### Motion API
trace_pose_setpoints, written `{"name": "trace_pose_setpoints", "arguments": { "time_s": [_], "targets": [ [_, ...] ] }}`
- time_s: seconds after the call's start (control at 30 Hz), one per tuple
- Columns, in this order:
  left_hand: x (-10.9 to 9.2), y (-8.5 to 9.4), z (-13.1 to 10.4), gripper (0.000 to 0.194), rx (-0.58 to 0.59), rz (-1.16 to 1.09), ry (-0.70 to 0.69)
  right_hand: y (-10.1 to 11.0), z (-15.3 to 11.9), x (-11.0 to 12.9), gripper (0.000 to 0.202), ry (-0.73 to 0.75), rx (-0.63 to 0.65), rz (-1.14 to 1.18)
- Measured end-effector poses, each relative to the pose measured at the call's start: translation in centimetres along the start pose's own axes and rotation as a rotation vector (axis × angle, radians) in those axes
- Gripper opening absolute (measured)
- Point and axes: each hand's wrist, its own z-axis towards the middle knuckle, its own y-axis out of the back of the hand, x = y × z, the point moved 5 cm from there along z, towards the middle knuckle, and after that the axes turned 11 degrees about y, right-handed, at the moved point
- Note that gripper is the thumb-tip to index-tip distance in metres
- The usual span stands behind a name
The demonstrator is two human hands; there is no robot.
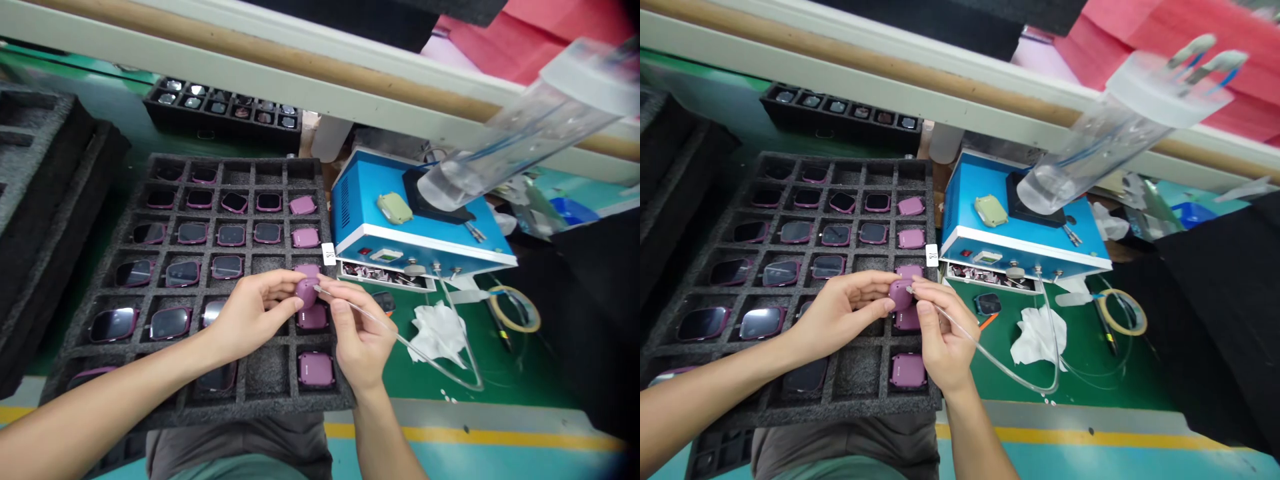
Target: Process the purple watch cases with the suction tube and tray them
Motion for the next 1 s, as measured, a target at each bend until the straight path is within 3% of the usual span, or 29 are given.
{"name": "trace_pose_setpoints", "arguments": {
  "time_s": [1.0],
  "targets": [
    [-0.21, 0.39, 0.11, 0.028, -0.023, 0.035, 0.022, -0.34, 0.81, 0.25, 0.017, 0.035, 0.028, -0.039]
  ]
}}
